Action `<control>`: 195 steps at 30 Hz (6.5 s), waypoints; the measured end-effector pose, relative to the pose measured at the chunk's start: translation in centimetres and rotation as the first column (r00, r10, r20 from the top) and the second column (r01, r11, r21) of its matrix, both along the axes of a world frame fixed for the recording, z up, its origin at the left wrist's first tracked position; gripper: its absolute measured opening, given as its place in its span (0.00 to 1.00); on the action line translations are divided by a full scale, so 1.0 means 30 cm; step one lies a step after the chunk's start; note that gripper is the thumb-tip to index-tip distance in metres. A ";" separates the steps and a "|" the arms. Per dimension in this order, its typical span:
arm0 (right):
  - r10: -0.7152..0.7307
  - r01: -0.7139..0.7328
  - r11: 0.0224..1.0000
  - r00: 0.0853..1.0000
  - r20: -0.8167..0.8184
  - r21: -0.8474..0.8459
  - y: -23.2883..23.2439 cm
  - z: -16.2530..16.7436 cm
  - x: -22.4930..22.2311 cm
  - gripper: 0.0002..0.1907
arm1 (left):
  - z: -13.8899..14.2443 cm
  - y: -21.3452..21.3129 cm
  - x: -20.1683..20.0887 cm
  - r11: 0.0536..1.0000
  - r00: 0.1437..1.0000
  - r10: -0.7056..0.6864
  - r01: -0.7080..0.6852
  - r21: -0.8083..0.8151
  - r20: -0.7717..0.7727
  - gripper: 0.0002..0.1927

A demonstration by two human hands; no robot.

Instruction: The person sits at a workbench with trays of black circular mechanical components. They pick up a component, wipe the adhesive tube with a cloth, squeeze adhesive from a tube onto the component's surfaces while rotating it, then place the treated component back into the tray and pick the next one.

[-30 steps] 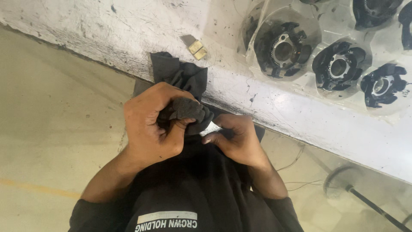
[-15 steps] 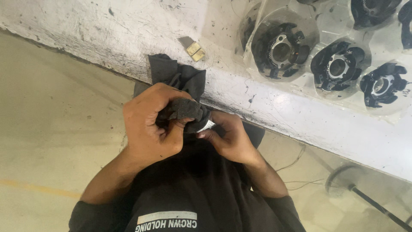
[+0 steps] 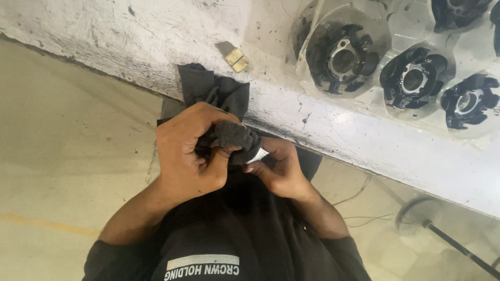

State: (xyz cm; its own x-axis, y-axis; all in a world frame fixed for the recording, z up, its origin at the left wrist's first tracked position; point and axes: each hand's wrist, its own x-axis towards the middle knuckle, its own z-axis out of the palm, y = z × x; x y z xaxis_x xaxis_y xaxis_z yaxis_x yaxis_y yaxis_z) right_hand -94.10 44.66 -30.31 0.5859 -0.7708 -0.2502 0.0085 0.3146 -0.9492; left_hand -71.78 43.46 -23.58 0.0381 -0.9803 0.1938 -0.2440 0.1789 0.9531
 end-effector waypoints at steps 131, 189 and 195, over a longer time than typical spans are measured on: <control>0.187 -0.105 0.312 0.981 -0.048 -0.944 -0.118 0.182 -0.020 0.11 | -0.164 -0.007 0.031 0.901 0.605 -0.105 0.394 0.183 -0.789 0.06; -0.499 0.485 0.826 0.866 0.029 -0.286 0.013 0.086 0.012 0.18 | -0.025 0.005 0.023 0.996 0.996 -0.017 0.009 -0.091 -0.093 0.10; -0.514 0.092 0.143 0.858 0.006 -0.985 -0.031 0.076 -0.008 0.13 | -0.073 0.021 0.037 0.973 0.920 -0.076 0.153 0.175 -0.384 0.06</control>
State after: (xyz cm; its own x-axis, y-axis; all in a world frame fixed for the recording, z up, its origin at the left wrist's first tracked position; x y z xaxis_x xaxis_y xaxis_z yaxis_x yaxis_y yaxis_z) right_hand -94.32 43.72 -28.04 0.3047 -0.6233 0.7202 -0.4441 -0.7619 -0.4715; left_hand -70.67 44.10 -25.76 -0.0453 -0.9989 -0.0108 0.1460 -0.0173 0.9891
